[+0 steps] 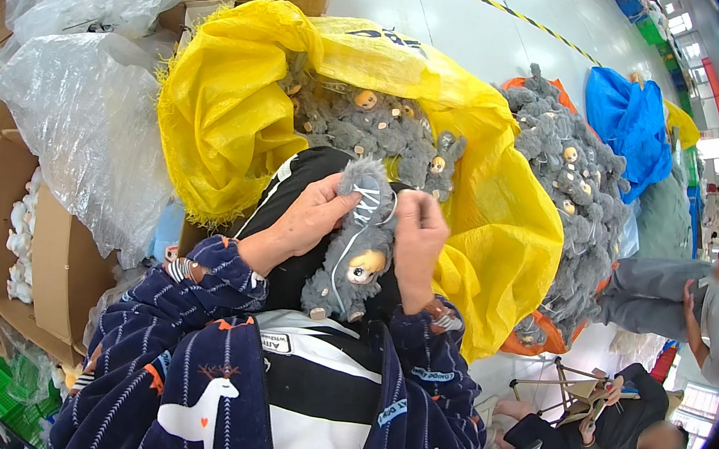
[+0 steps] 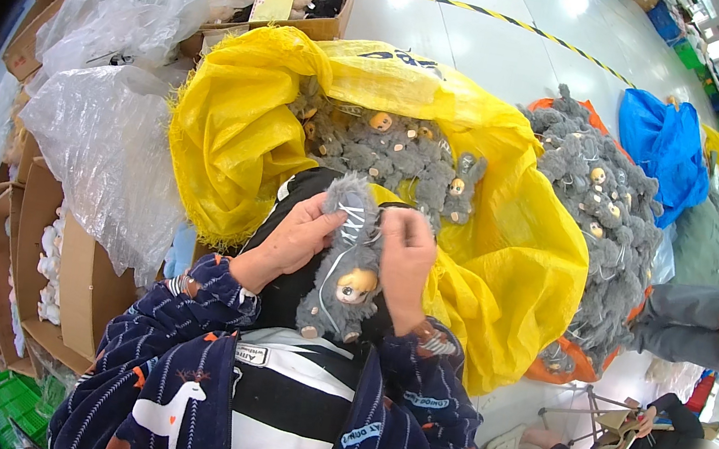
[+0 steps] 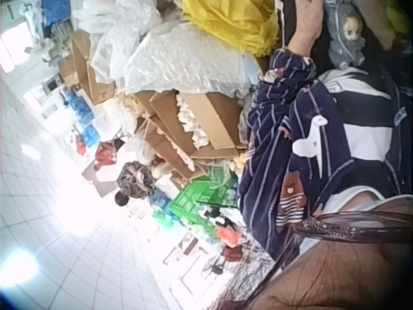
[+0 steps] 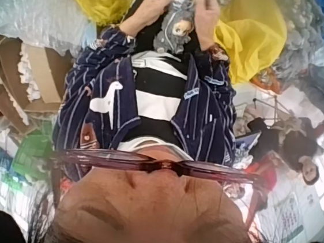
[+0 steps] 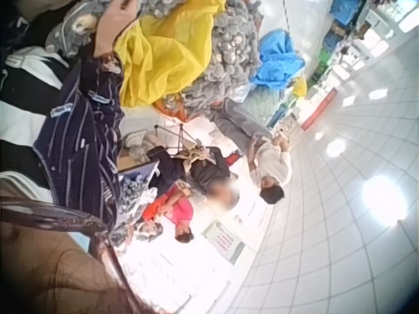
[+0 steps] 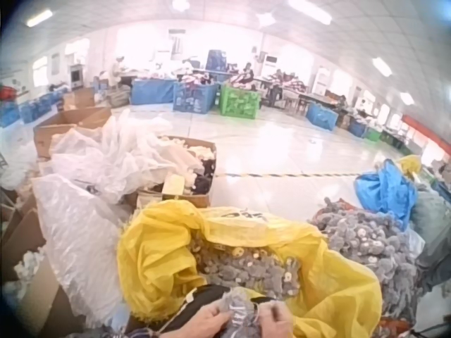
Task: The person sits on the floor and repeatedly picks up small grey stuffed toys from a yellow sack. They inspect each toy by turning it over and examining its features before placing it back into the sack.
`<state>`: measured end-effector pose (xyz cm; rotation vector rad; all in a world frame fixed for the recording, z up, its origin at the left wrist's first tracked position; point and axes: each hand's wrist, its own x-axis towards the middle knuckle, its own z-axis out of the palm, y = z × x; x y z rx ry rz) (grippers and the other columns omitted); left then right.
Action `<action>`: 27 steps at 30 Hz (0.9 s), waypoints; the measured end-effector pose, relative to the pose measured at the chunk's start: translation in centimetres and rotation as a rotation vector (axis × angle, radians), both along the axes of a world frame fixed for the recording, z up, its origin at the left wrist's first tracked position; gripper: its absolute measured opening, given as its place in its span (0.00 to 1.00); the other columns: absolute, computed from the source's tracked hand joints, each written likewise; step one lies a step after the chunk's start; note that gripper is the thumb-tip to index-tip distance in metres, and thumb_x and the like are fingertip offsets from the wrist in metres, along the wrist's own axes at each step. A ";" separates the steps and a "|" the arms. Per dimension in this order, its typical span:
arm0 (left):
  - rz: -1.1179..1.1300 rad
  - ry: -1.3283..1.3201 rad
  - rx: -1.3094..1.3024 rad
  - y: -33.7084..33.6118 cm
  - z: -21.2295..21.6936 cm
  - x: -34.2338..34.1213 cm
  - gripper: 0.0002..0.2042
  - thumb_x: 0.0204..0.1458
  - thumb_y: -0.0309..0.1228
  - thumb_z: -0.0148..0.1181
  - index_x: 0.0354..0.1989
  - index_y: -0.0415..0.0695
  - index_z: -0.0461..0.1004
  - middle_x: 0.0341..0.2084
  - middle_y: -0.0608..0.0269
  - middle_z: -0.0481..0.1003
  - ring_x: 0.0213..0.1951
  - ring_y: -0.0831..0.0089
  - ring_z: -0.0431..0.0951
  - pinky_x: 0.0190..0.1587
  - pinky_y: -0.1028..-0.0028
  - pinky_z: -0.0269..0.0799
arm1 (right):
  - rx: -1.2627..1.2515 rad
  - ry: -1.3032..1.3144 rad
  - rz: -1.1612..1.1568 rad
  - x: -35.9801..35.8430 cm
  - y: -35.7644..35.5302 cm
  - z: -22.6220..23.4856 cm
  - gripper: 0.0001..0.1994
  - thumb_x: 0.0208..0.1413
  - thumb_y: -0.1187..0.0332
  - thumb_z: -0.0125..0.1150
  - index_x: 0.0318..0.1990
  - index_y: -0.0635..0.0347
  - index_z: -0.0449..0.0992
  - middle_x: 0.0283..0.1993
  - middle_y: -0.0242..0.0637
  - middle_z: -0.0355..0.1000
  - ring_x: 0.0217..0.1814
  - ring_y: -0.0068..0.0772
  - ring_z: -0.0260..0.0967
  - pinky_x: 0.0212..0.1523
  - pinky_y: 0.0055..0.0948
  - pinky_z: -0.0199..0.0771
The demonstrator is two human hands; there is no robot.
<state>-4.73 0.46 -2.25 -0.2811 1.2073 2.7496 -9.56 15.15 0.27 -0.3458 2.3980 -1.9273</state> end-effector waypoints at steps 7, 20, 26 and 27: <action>-0.025 0.007 -0.033 -0.1 0.3 -0.1 0.12 0.56 0.30 0.49 0.47 0.42 0.68 0.32 0.74 0.71 0.29 0.88 0.66 0.31 0.86 0.62 | -0.075 -0.072 0.104 0.2 -0.3 1.6 0.11 0.51 0.71 0.58 0.42 0.62 0.70 0.34 0.26 0.65 0.25 0.11 0.57 0.25 0.11 0.58; -0.175 0.001 0.049 -0.6 0.2 -0.2 0.15 0.59 0.31 0.41 0.52 0.42 0.63 0.44 0.68 0.70 0.43 0.80 0.70 0.46 0.77 0.66 | -0.284 -0.333 -0.091 -0.1 1.9 1.6 0.06 0.54 0.67 0.57 0.30 0.59 0.70 0.25 0.20 0.63 0.23 0.08 0.51 0.23 0.12 0.52; -0.184 -0.027 0.044 -1.0 0.1 0.1 0.15 0.59 0.31 0.41 0.54 0.44 0.62 0.44 0.67 0.69 0.44 0.79 0.69 0.47 0.75 0.66 | -0.266 -0.387 -0.253 0.9 5.0 0.7 0.09 0.52 0.67 0.59 0.37 0.60 0.70 0.23 0.20 0.62 0.17 0.09 0.51 0.17 0.12 0.50; -0.184 -0.027 0.050 -0.9 0.2 0.1 0.15 0.59 0.31 0.41 0.54 0.44 0.62 0.44 0.67 0.69 0.44 0.79 0.70 0.47 0.75 0.66 | -0.241 -0.459 -0.239 1.4 5.0 0.7 0.10 0.52 0.67 0.59 0.38 0.60 0.70 0.22 0.20 0.62 0.17 0.10 0.51 0.16 0.13 0.50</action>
